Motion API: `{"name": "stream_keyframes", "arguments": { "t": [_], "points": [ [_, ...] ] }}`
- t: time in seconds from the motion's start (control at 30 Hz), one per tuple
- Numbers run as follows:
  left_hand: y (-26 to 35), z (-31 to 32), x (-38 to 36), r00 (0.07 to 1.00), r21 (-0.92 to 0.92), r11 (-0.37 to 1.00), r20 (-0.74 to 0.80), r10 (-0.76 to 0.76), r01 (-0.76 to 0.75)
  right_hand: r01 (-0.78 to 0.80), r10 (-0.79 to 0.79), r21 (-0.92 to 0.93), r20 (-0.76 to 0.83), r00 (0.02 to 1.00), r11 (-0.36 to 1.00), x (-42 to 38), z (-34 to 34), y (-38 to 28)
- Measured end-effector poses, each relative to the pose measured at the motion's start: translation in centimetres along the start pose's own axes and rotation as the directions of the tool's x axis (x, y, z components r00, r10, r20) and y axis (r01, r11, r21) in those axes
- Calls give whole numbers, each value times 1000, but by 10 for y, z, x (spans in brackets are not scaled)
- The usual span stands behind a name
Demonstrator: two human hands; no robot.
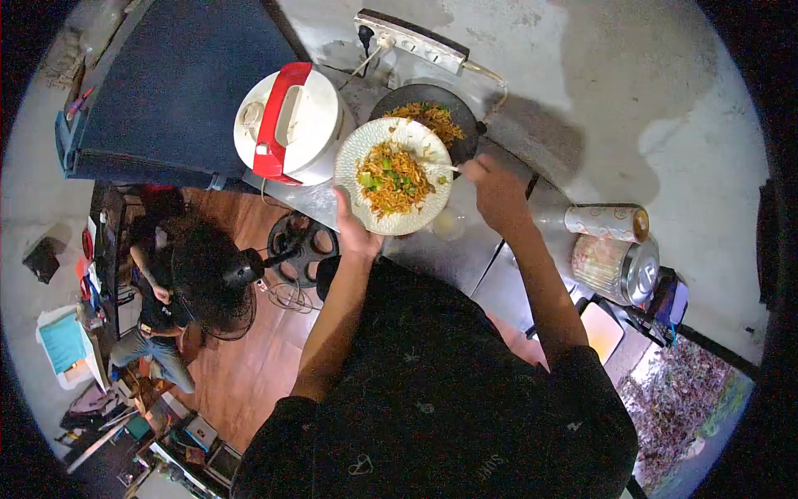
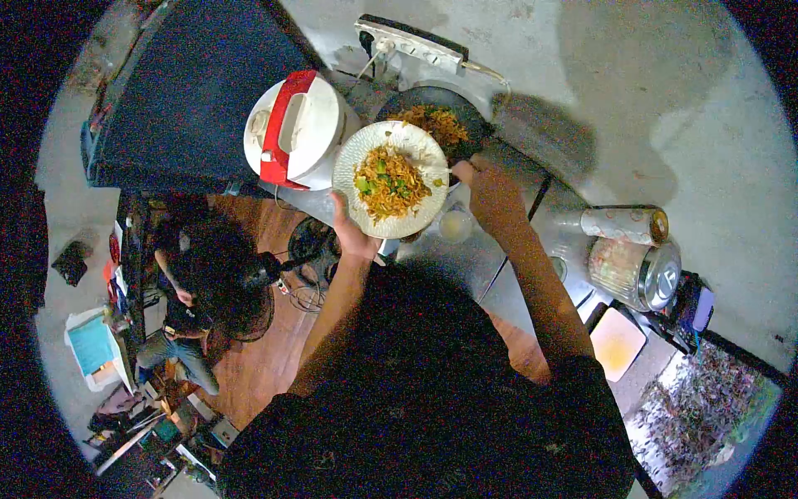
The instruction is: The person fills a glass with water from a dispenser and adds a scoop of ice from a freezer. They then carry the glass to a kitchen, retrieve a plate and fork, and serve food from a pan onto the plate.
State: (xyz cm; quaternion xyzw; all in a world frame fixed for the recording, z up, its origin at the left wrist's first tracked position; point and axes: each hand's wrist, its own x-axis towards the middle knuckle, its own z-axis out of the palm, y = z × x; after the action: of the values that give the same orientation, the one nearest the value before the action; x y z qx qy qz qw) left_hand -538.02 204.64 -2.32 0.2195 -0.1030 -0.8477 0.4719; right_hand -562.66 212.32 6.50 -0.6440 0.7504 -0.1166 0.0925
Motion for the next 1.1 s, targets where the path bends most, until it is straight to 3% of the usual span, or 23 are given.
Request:
{"name": "stream_keyframes", "arguments": {
  "t": [0.03, 0.13, 0.27, 0.37, 0.43, 0.57, 0.63, 0.73, 0.83, 0.87, 0.93, 1.03, 1.1],
  "points": [
    [2, 1, -2, 1000, 20, 1000, -14, 9, -8, 89, -88, 16, -5, 996, 996, -1, 5, -1],
    [8, 0, -9, 999, 46, 999, -45, 13, -11, 85, -84, 6, -132, 988, 996, 7, -6, -1],
    [15, -3, -21, 1000, 53, 998, -6, -26, 26, 112, -99, 83, -141, 985, 990, 32, -2, 10],
    [18, -13, -28, 1000, 64, 998, 1, 6, -6, 240, -214, 134, -180, 960, 962, 33, 13, 9],
    [19, -16, -35, 1000, 51, 999, -3, 14, -14, 308, -295, 243, -89, 951, 920, 17, 17, -7],
    [23, -31, -52, 999, 40, 998, -35, 40, -39, 220, -212, 234, -60, 976, 947, -5, 6, -28],
    [24, -34, -57, 992, 112, 990, -86, 92, -83, 139, -130, 115, -87, 988, 984, -10, 4, -26],
    [24, -26, -63, 994, 59, 996, -78, 71, -66, 115, -115, 168, -8, 993, 979, -24, 10, -31],
    [28, -26, -70, 984, 72, 994, -154, 87, -77, 213, -216, 257, -17, 976, 943, -44, 21, -31],
    [29, -29, -72, 988, 66, 995, -132, 83, -75, 227, -237, 272, 5, 972, 935, -49, 21, -28],
    [31, -33, -68, 995, 11, 997, -59, 81, -81, 129, -123, 278, -36, 992, 952, -49, 13, -16],
    [33, -30, -68, 996, 18, 996, -32, 87, -86, 193, -210, 188, 75, 975, 963, -57, 1, -17],
    [33, -35, -67, 996, 23, 998, -50, 67, -66, 229, -244, 200, 51, 968, 953, -58, 7, -15]
  ]
}}
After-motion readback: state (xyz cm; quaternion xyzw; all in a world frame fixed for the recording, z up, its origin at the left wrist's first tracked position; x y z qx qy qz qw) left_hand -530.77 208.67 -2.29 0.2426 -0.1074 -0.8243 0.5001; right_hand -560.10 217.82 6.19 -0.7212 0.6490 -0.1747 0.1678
